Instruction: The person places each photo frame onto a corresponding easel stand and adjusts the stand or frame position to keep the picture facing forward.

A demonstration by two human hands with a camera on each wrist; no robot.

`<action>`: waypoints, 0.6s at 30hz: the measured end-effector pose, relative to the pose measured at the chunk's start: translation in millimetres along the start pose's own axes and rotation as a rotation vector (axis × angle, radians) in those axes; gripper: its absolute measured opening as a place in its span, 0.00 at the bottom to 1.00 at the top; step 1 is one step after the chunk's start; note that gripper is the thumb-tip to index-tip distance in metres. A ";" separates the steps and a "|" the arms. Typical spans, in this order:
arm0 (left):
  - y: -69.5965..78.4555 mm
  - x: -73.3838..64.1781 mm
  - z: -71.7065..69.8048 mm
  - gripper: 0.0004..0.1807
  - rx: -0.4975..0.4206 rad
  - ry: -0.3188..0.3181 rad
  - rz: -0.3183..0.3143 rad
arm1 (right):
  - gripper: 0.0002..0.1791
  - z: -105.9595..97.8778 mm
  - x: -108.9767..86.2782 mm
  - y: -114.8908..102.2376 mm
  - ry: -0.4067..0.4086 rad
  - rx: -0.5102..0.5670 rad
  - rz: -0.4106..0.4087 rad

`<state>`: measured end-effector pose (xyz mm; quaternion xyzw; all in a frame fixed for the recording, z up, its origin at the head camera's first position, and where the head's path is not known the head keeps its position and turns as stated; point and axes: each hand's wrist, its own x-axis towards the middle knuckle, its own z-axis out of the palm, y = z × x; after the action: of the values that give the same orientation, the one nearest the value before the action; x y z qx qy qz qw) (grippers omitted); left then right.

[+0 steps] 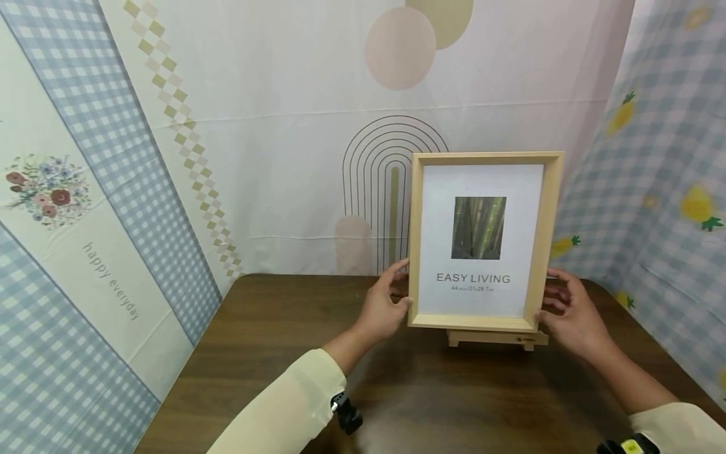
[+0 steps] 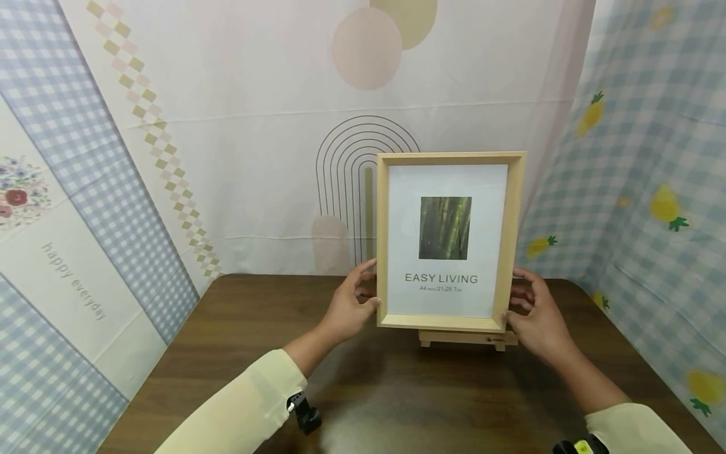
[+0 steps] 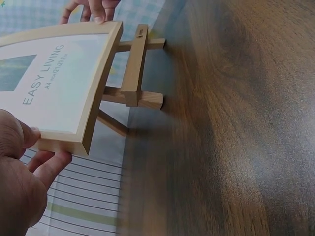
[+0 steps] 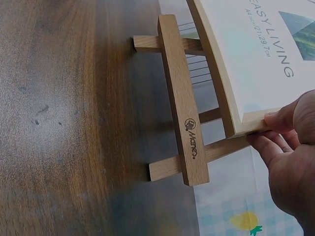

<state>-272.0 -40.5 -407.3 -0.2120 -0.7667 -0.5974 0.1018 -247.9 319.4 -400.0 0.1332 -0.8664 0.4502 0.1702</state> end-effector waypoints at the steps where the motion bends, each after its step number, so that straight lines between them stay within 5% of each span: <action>1: 0.5 -0.1 -0.6 0.44 -0.004 -0.003 -0.001 | 0.47 -0.1 -0.3 -1.6 0.003 -0.005 0.002; 18: 2.7 -4.2 0.3 0.44 -0.015 -0.007 0.020 | 0.47 -0.2 -13.2 -6.1 0.030 0.014 0.022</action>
<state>-267.0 -40.6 -406.7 -0.2226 -0.7603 -0.6013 0.1036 -233.6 317.2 -400.9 0.1181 -0.8620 0.4600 0.1770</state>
